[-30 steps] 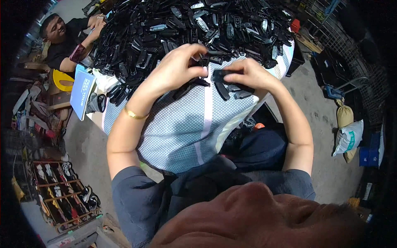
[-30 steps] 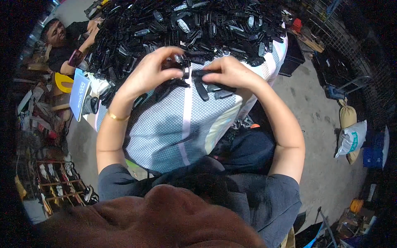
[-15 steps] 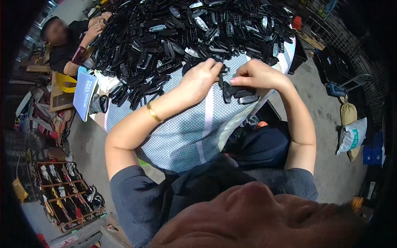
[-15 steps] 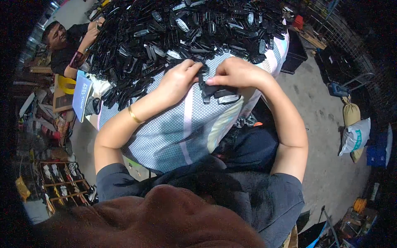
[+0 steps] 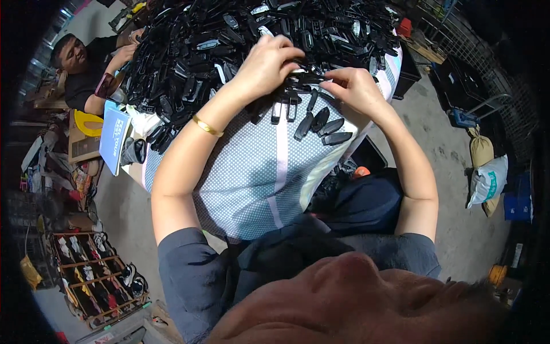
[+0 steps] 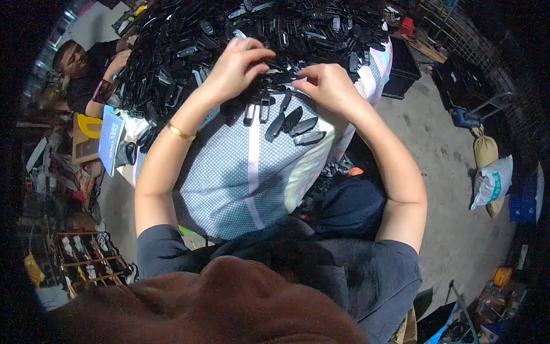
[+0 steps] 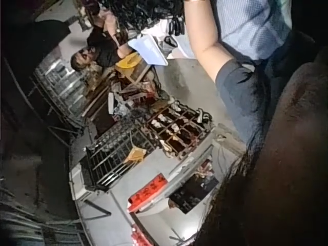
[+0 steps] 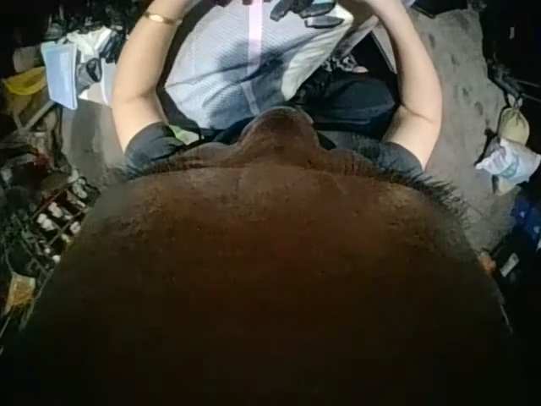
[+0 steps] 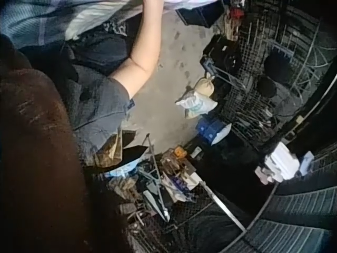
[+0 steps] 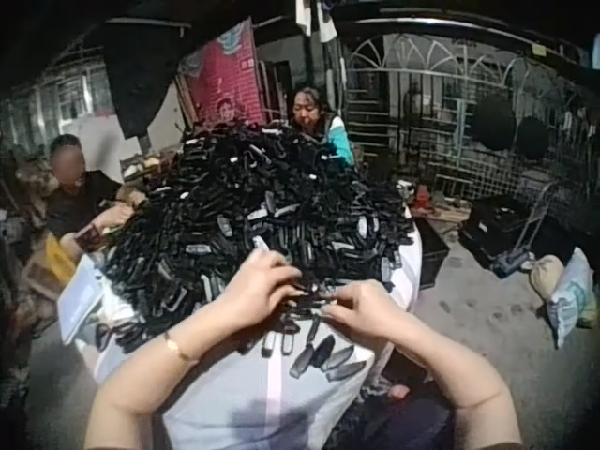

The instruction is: Sorting through a large pile of small black plastic components on a table in a workshop setting.

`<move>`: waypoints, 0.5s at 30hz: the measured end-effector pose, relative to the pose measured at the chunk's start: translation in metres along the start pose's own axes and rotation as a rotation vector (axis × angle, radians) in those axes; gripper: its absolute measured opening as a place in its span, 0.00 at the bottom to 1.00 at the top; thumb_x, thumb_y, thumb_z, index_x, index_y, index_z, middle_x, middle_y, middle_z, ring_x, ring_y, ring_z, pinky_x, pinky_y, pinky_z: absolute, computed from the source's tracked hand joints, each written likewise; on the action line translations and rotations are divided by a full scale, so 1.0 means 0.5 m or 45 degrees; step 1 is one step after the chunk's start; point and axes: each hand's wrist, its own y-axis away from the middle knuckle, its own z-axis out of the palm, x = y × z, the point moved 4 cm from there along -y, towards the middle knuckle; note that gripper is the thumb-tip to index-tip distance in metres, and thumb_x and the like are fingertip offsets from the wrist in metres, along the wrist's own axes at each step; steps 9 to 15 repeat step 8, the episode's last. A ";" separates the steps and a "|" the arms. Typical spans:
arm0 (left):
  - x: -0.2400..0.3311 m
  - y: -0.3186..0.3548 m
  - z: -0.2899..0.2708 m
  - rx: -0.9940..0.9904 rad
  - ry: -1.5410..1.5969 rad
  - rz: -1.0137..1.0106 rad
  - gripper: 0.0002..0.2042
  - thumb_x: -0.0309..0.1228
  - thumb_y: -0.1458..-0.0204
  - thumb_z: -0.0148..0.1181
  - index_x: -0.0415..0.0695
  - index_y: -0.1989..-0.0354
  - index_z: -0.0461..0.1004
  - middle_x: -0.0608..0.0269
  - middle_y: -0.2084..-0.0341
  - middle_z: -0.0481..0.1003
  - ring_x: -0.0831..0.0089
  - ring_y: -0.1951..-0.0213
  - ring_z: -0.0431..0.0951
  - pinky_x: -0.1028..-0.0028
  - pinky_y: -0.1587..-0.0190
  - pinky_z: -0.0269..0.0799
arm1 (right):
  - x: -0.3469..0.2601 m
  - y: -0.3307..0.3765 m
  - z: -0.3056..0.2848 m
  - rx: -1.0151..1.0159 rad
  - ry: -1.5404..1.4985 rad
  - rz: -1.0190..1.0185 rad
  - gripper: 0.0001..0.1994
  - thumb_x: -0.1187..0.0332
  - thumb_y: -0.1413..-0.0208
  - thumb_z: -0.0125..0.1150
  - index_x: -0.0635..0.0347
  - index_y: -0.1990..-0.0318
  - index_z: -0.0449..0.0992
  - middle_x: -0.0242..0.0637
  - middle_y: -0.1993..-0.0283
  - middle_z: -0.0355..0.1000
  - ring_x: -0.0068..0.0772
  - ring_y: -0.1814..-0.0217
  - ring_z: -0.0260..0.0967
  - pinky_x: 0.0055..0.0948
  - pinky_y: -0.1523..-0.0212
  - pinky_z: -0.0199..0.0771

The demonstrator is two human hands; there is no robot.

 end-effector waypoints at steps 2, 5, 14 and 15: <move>-0.004 -0.018 0.013 0.043 -0.103 0.173 0.14 0.27 0.59 0.60 0.44 0.60 0.74 0.59 0.62 0.70 0.60 0.58 0.67 0.67 0.54 0.65 | 0.008 -0.005 0.004 0.068 -0.080 -0.033 0.15 0.59 0.58 0.63 0.61 0.66 0.78 0.45 0.74 0.73 0.42 0.72 0.73 0.32 0.68 0.72; -0.001 -0.040 0.056 -0.108 -0.231 0.137 0.11 0.31 0.57 0.57 0.46 0.63 0.76 0.61 0.63 0.69 0.62 0.56 0.65 0.66 0.54 0.64 | 0.003 -0.012 0.007 0.075 -0.024 -0.062 0.14 0.62 0.59 0.63 0.62 0.66 0.78 0.45 0.71 0.74 0.41 0.71 0.73 0.31 0.67 0.72; 0.003 -0.060 0.061 -0.209 -0.328 0.091 0.14 0.28 0.59 0.59 0.45 0.60 0.74 0.58 0.61 0.69 0.60 0.57 0.65 0.66 0.53 0.64 | 0.001 -0.018 -0.005 0.106 -0.023 -0.051 0.14 0.62 0.60 0.63 0.62 0.67 0.78 0.44 0.68 0.74 0.40 0.68 0.73 0.31 0.65 0.72; 0.003 -0.060 0.061 -0.209 -0.328 0.091 0.14 0.28 0.59 0.59 0.45 0.60 0.74 0.58 0.61 0.69 0.60 0.57 0.65 0.66 0.53 0.64 | 0.001 -0.018 -0.005 0.106 -0.023 -0.051 0.14 0.62 0.60 0.63 0.62 0.67 0.78 0.44 0.68 0.74 0.40 0.68 0.73 0.31 0.65 0.72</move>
